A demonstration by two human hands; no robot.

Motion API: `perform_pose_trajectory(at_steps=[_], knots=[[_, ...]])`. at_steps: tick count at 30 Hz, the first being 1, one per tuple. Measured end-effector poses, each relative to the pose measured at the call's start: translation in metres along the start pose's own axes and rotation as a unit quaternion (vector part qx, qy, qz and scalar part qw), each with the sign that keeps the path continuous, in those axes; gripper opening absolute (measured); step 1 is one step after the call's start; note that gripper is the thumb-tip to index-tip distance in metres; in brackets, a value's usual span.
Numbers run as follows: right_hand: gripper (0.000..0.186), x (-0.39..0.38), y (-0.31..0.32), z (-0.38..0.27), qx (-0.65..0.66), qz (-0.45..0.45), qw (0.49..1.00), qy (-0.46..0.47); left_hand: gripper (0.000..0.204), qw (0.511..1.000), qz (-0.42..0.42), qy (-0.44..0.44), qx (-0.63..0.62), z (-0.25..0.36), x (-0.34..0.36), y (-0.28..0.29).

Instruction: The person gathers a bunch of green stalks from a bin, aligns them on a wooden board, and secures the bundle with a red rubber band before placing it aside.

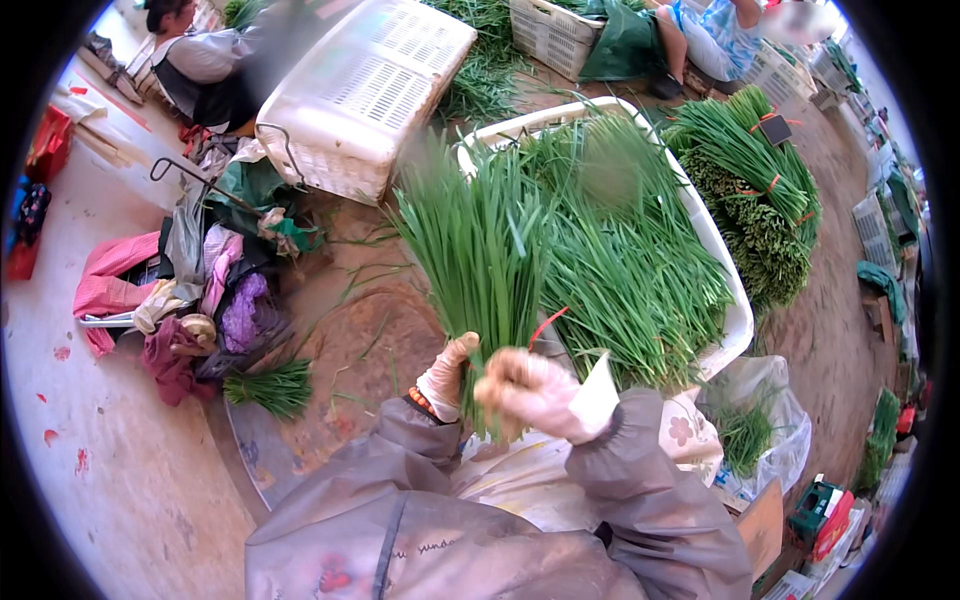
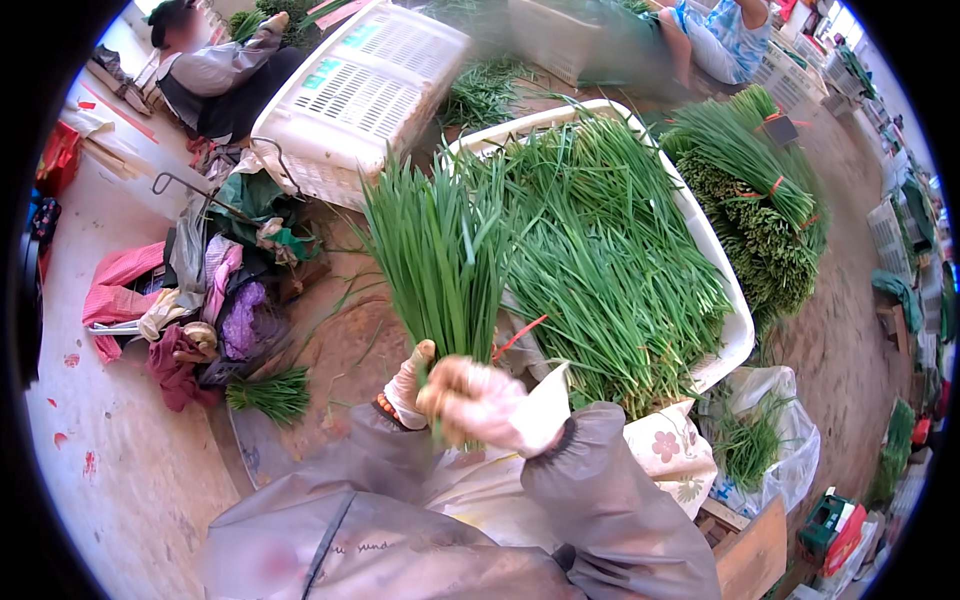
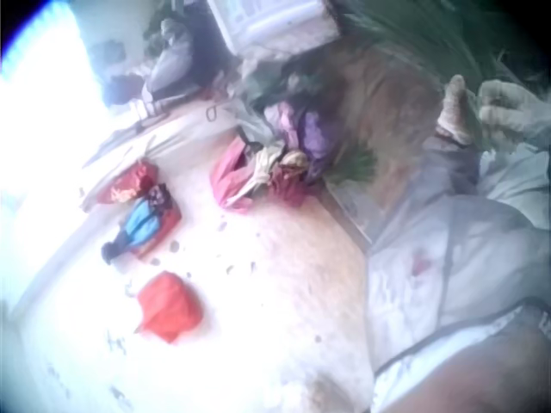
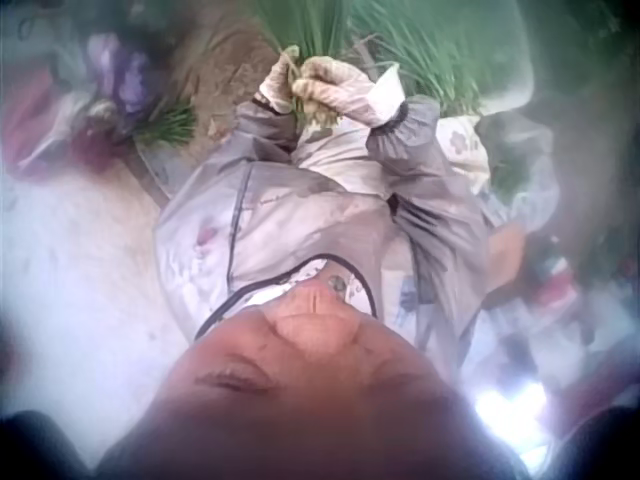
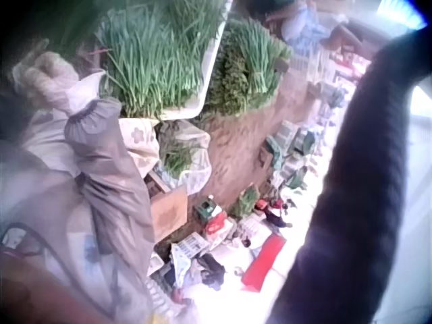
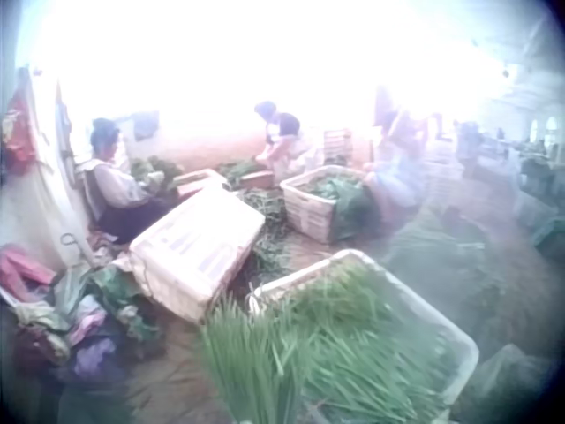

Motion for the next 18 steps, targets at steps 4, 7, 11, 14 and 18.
perform_pose_trajectory(at_steps=[4,7,11,14,18], knots=[[0.016,-0.035,-0.019,-0.024,-0.1,-0.26,0.937,-0.212,0.072,0.996,-0.04,-0.079,0.002,0.01,0.007,-0.007],[0.024,-0.054,0.034,0.008,-0.395,0.003,0.916,-0.062,0.071,0.992,-0.025,-0.122,0.022,0.024,0.006,-0.01],[0.027,-0.045,0.048,-0.006,-0.524,0.247,0.815,-0.028,0.069,0.991,0.016,-0.134,0.008,0.035,-0.002,-0.011],[0.037,-0.021,0.025,-0.003,-0.389,0.207,0.876,0.196,0.066,0.992,-0.003,-0.122,-0.018,0.036,0.003,-0.012],[0.018,0.004,0.027,0.032,-0.334,0.25,0.875,0.244,0.063,0.995,-0.053,-0.067,-0.06,0.034,0.002,-0.017]])
Point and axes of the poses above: each hand's wrist, its own x-axis towards the middle knuckle, its own y-axis out of the back of the hand, z = x × y, the point moved 2 cm from there along x, towards the middle knuckle, and after that the axes turned 6 degrees about x, right-handed, at the moved point
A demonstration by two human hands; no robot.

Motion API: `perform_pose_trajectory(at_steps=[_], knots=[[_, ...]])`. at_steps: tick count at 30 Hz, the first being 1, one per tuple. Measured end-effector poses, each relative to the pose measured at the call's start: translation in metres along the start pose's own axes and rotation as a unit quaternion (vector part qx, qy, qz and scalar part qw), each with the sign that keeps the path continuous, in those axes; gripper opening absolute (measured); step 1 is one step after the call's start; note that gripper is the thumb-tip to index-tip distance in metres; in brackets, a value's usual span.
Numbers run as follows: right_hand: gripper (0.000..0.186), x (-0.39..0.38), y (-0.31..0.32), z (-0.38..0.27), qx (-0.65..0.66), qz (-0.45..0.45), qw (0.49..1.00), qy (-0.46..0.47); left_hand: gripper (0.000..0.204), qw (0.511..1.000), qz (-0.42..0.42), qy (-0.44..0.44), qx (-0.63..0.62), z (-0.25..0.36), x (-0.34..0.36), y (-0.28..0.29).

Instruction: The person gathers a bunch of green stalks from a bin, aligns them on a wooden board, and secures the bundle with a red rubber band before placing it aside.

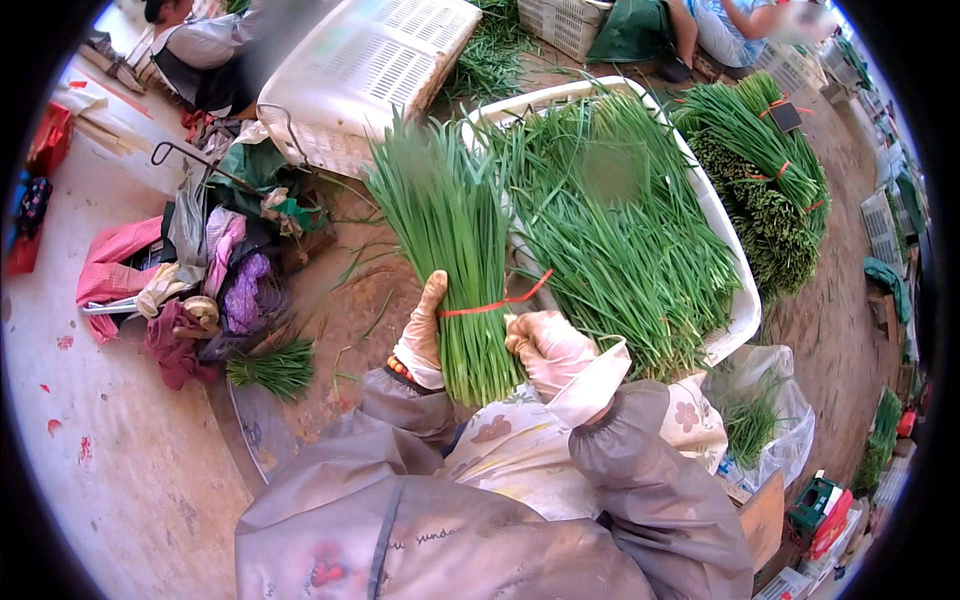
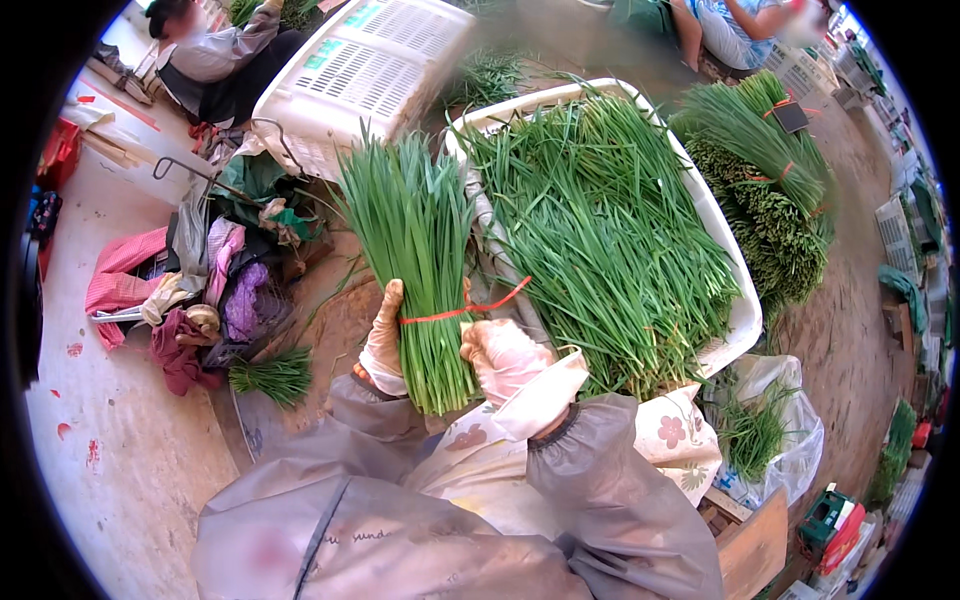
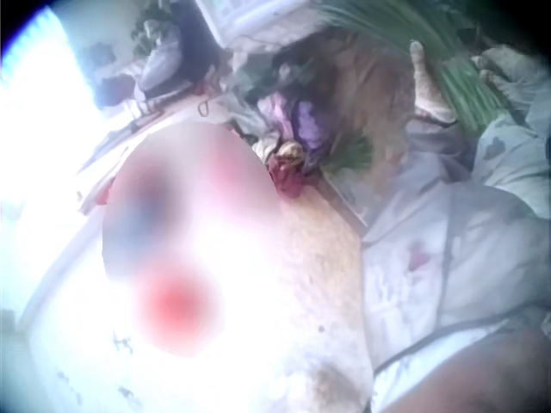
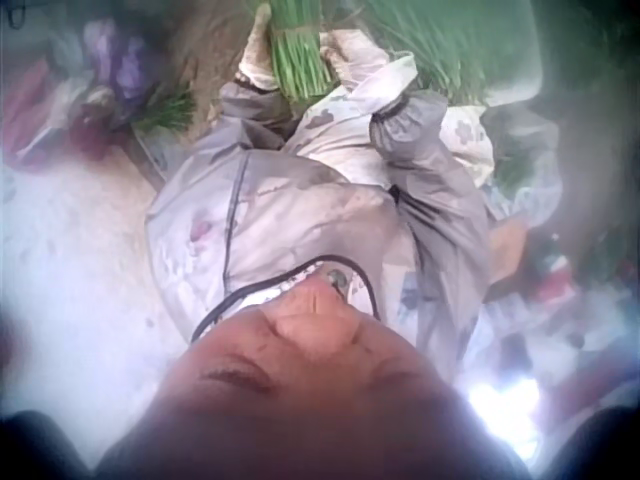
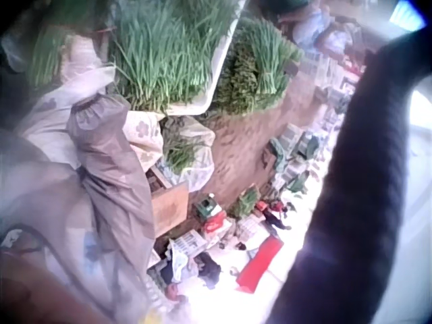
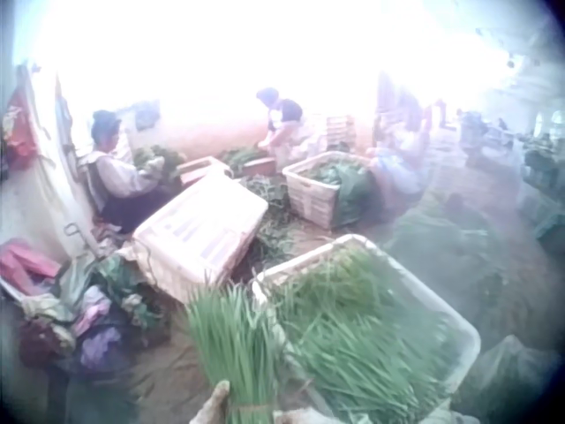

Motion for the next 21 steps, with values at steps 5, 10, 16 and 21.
perform_pose_trajectory(at_steps=[5,10,16,21], knots=[[0.005,-0.018,0.006,0.006,-0.095,-0.317,0.938,-0.099,0.057,0.995,0.083,-0.049,0.021,0.005,-0.005,0.01],[0.053,-0.03,0.04,0.035,-0.14,-0.126,0.974,-0.122,0.048,0.956,0.185,-0.145,0.177,0.017,-0.009,-0.012],[0.065,0.029,0.004,-0.021,0.205,-0.053,0.973,-0.091,0.087,0.885,0.117,-0.115,0.436,0.0,-0.018,-0.047],[0.059,-0.005,0.019,0.043,0.51,-0.066,0.806,-0.294,0.069,0.887,0.095,-0.039,0.45,0.081,-0.051,-0.034]])
Point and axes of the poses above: each hand's wrist, its own x-axis towards the middle knuckle, its own y-axis out of the back of the hand, z = x × y, the point moved 2 cm from there along x, towards the middle knuckle, and after that the axes turned 6 degrees about x, right-handed, at the moved point
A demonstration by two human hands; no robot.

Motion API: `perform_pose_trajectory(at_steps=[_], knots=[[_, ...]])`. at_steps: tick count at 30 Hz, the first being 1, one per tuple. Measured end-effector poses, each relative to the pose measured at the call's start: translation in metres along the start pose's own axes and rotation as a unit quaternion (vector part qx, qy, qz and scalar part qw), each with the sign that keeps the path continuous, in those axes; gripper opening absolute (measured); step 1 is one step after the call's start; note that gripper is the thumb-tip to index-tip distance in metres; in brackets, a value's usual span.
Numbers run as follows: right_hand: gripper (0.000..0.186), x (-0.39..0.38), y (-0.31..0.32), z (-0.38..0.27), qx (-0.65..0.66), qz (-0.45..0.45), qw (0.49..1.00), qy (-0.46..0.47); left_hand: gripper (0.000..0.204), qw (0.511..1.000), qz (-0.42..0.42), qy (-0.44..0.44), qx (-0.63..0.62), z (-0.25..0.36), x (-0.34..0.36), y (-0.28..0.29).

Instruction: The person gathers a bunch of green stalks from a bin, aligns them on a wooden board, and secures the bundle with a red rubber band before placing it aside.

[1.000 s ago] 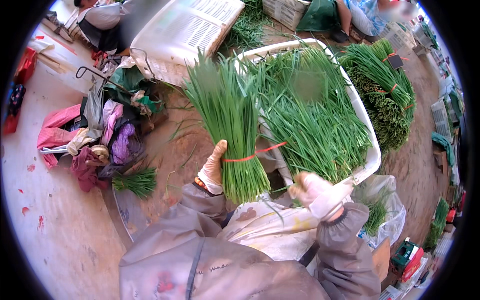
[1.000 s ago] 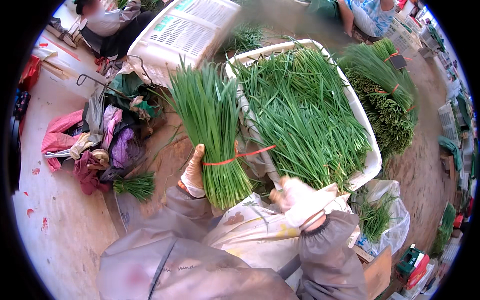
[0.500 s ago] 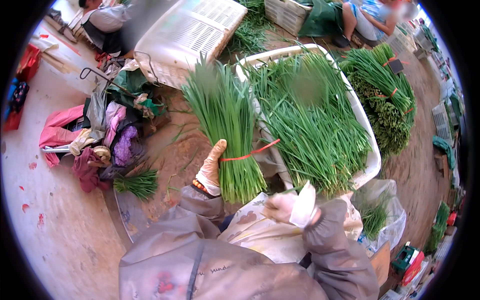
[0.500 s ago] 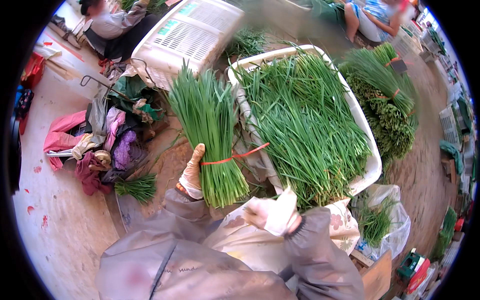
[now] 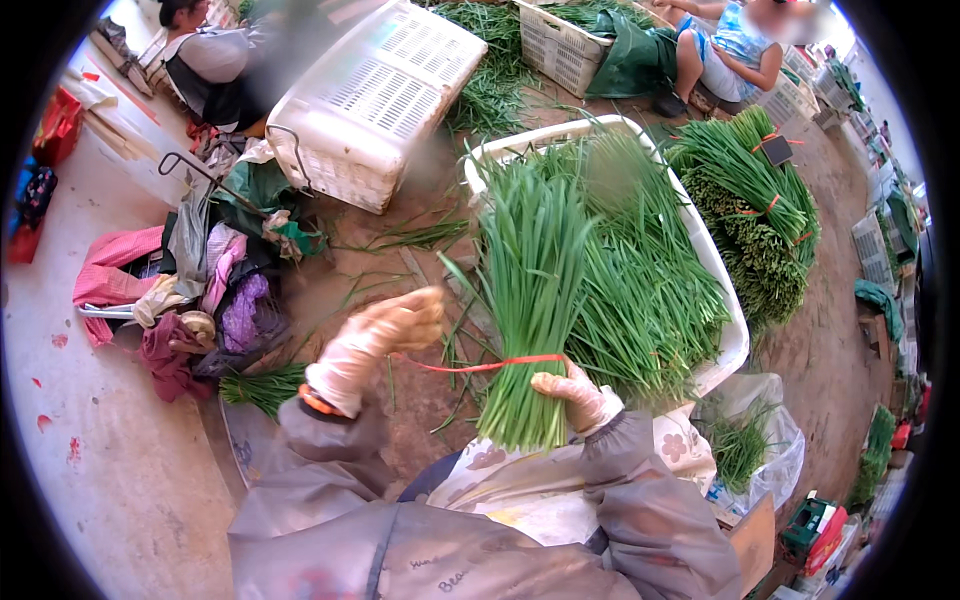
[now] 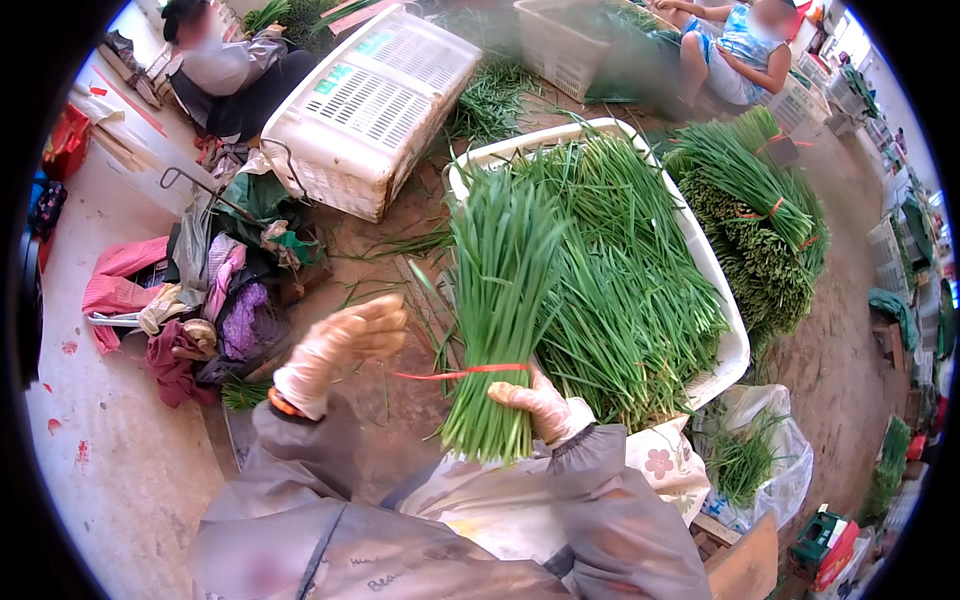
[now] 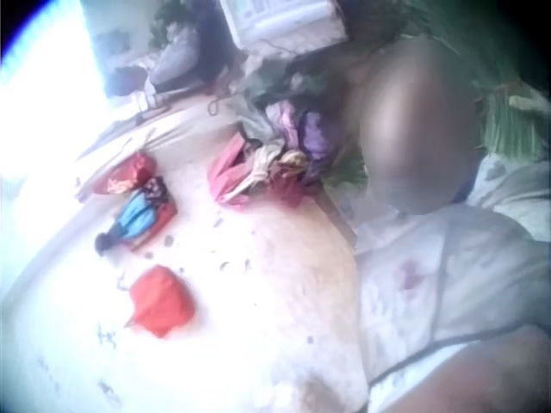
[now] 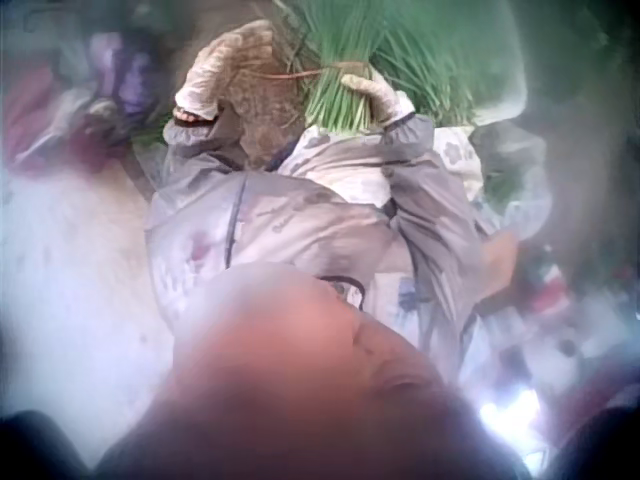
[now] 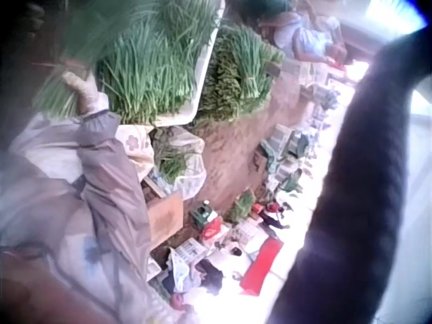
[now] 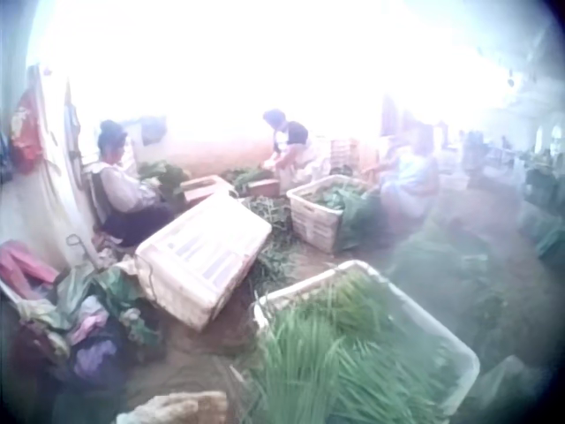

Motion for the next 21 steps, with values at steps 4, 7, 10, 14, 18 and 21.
perform_pose_trajectory(at_steps=[4,7,10,14,18,21], knots=[[0.06,-0.003,0.013,0.01,0.044,-0.076,0.996,-0.035,0.053,0.97,-0.177,0.167,-0.008,-0.018,-0.015,0.026],[0.059,-0.005,-0.014,0.005,0.036,-0.155,0.98,-0.124,0.05,0.94,-0.242,0.135,0.197,-0.07,0.005,-0.001],[0.056,-0.01,-0.02,0.018,0.043,-0.19,0.968,-0.159,0.067,0.95,-0.288,0.058,-0.107,-0.126,0.021,-0.043],[0.061,-0.003,0.002,0.004,-0.334,-0.05,0.924,-0.182,0.074,0.864,-0.201,-0.007,-0.461,-0.099,0.023,-0.079],[0.032,0.001,-0.008,-0.029,-0.219,0.045,0.973,-0.054,0.056,0.907,-0.086,-0.001,-0.412,-0.112,0.024,-0.059],[0.03,0.004,-0.044,-0.03,-0.288,0.128,0.949,-0.021,0.051,0.908,-0.091,0.032,-0.407,-0.115,0.022,-0.051]])
Point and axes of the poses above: each hand's wrist, its own x-axis towards the middle knuckle, its own y-axis out of the back of the hand, z = x × y, the point moved 2 cm from there along x, towards the middle knuckle, and after that the axes turned 6 degrees about x, right-handed, at the moved point
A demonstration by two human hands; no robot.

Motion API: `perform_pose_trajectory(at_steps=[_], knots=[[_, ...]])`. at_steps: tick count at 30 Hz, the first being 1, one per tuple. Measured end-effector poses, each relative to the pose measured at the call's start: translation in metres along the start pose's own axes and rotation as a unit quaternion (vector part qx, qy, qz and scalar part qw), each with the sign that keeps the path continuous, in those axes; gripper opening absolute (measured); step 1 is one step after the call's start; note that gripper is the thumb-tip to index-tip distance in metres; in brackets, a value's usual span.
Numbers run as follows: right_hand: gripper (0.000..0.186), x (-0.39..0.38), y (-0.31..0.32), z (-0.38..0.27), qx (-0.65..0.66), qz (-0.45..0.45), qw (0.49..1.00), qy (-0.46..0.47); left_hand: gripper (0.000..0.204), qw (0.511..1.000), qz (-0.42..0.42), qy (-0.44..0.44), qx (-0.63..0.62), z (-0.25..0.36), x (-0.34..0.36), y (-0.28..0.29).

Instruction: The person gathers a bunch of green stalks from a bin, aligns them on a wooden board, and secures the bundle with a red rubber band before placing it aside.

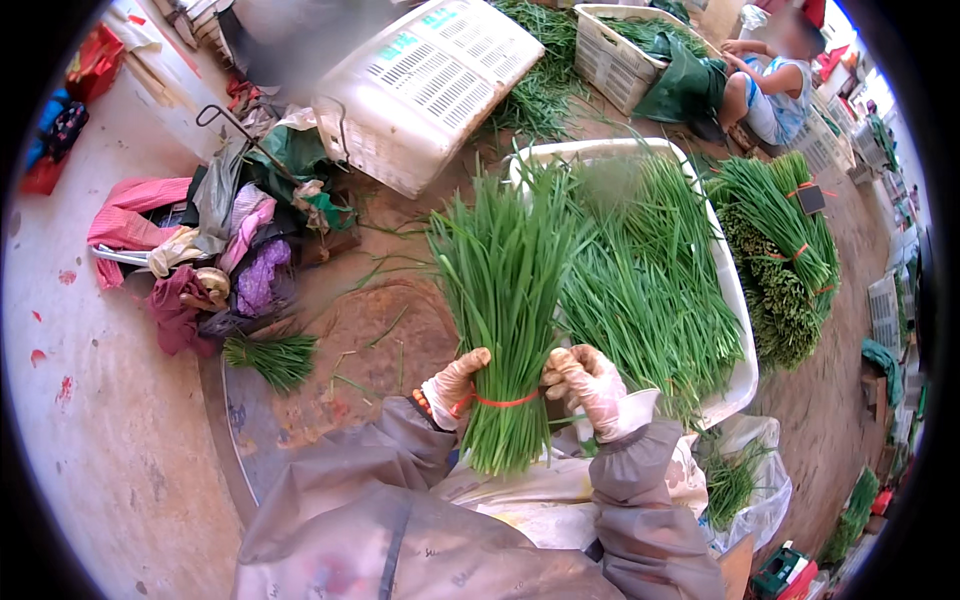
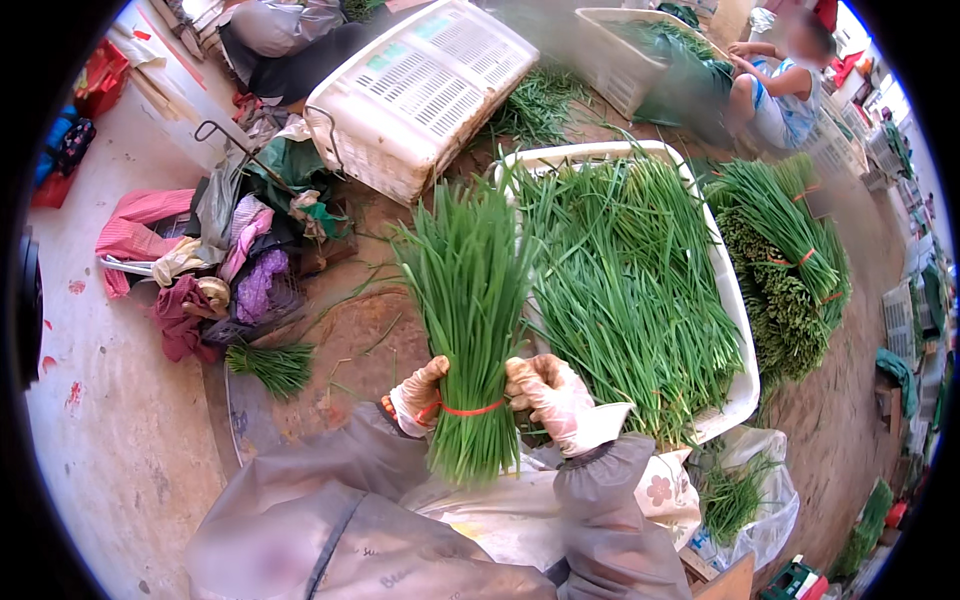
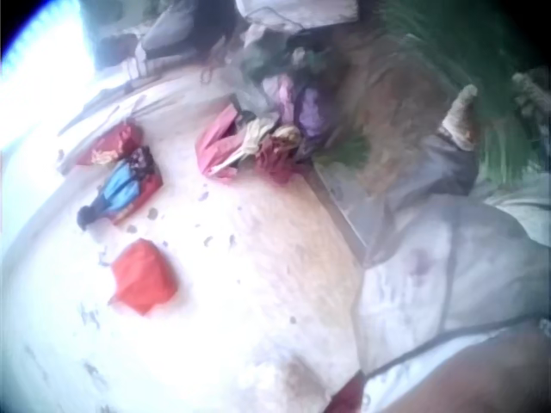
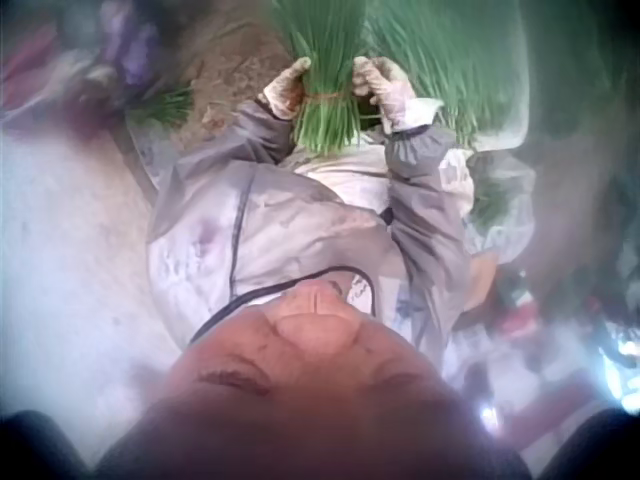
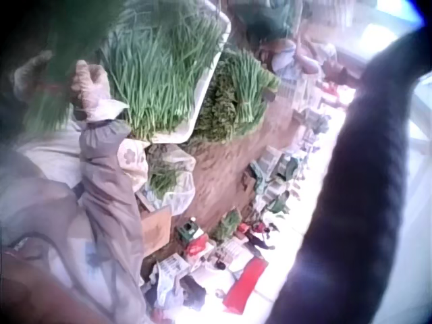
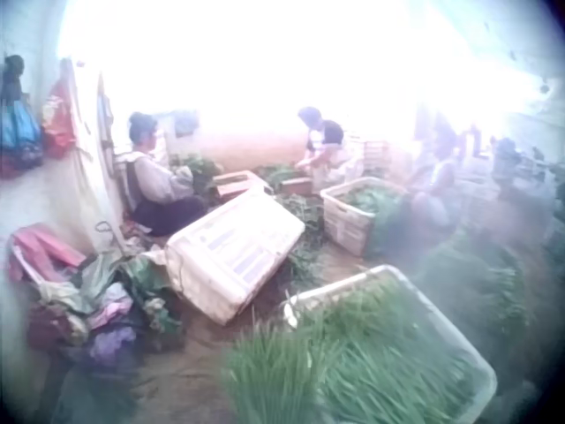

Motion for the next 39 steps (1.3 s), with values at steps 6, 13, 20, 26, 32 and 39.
perform_pose_trajectory(at_steps=[6,13,20,26,32,39], knots=[[0.033,0.013,-0.006,0.018,0.02,0.069,0.996,0.055,0.049,1.0,0.017,0.026,0.006,-0.002,0.004,-0.003],[0.033,0.029,-0.003,0.032,-0.006,0.047,0.998,-0.029,0.052,0.991,0.09,-0.016,0.099,0.001,-0.003,0.013],[0.025,0.021,-0.016,0.053,0.145,-0.025,0.989,-0.034,0.049,0.993,0.077,0.091,0.001,0.008,-0.026,0.031],[0.027,0.012,-0.025,0.084,0.12,-0.401,0.87,-0.261,0.048,0.987,0.076,0.104,-0.097,0.006,-0.037,0.058],[0.041,0.018,-0.007,0.105,-0.373,-0.17,0.908,-0.08,0.043,0.979,0.182,0.078,-0.045,0.0,-0.059,0.112],[0.032,0.041,0.081,0.186,-0.243,-0.035,0.969,-0.029,0.042,0.922,0.347,0.064,-0.163,-0.014,-0.099,0.15]])
Point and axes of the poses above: each hand's wrist, its own x-axis towards the middle knuckle, its own y-axis out of the back of the hand, z = x × y, the point moved 2 cm from there along x, towards the middle knuckle, and after that the axes turned 6 degrees about x, right-handed, at the moved point
